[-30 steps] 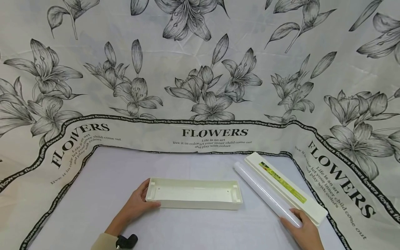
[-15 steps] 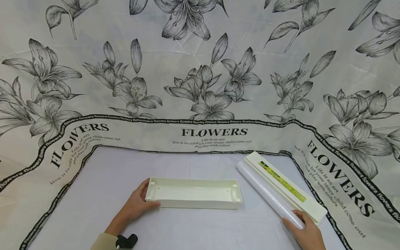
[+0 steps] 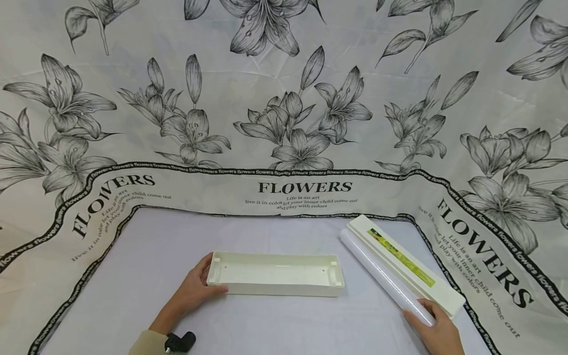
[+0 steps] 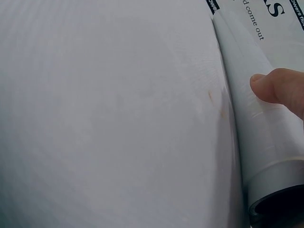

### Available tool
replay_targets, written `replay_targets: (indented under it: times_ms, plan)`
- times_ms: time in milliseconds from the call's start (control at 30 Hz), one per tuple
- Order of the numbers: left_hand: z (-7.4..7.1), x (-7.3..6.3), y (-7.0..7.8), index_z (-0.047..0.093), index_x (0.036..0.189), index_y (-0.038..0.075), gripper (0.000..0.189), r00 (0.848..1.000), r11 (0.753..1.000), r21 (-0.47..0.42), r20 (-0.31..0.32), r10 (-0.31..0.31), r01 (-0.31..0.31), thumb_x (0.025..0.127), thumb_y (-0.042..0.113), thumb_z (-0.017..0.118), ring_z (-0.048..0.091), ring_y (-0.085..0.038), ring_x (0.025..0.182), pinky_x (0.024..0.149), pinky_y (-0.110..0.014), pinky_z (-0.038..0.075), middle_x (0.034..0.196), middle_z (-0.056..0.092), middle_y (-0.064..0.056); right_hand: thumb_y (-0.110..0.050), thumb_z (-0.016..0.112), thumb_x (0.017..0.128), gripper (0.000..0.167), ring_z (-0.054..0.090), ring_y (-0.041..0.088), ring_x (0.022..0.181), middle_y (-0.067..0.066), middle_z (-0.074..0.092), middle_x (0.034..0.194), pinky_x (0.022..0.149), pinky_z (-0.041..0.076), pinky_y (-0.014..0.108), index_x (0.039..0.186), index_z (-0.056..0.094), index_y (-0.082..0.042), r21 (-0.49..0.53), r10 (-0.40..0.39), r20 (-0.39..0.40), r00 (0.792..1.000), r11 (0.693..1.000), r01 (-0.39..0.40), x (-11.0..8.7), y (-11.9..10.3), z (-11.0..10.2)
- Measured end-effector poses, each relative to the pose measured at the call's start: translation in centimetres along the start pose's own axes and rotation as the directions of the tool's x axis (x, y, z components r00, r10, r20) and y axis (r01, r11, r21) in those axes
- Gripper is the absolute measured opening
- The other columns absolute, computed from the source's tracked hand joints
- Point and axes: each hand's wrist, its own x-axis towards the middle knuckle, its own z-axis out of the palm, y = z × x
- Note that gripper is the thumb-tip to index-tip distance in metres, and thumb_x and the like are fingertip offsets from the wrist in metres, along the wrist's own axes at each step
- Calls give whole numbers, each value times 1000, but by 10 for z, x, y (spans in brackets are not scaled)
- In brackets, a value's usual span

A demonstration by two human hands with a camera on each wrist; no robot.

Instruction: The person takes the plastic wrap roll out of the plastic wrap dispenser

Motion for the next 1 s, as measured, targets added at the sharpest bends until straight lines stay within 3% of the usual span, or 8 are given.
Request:
replay_targets:
  times_ms: [367, 633, 1000]
  plan:
    - [0, 0, 0, 22, 163, 11, 113, 1000, 1000, -7, 3, -4, 4, 76, 20, 93, 36, -36, 152, 111, -25, 43, 167, 31, -17, -76, 72, 79, 111, 64, 36, 101, 37, 52, 136, 71, 54, 41, 146, 40, 6, 9, 0, 2, 1000, 1000, 0, 2, 0, -2]
    - [0, 0, -1, 22, 163, 11, 112, 1000, 1000, -10, 0, -4, 4, 76, 20, 93, 36, -35, 152, 102, -11, 41, 167, 31, -16, -78, 70, 79, 112, 62, 38, 103, 36, 51, 137, 74, 54, 44, 147, 39, 5, 9, -2, -5, 1000, 1000, 2, 3, -2, -1]
    - [0, 0, 1, 22, 163, 10, 113, 1000, 1000, -2, 1, -4, 4, 76, 21, 93, 34, -35, 153, 114, -30, 40, 167, 31, -17, -69, 71, 85, 104, 60, 46, 111, 37, 47, 140, 87, 53, 60, 147, 37, 7, 5, -5, -16, 1000, 1000, 5, 3, -7, 1]
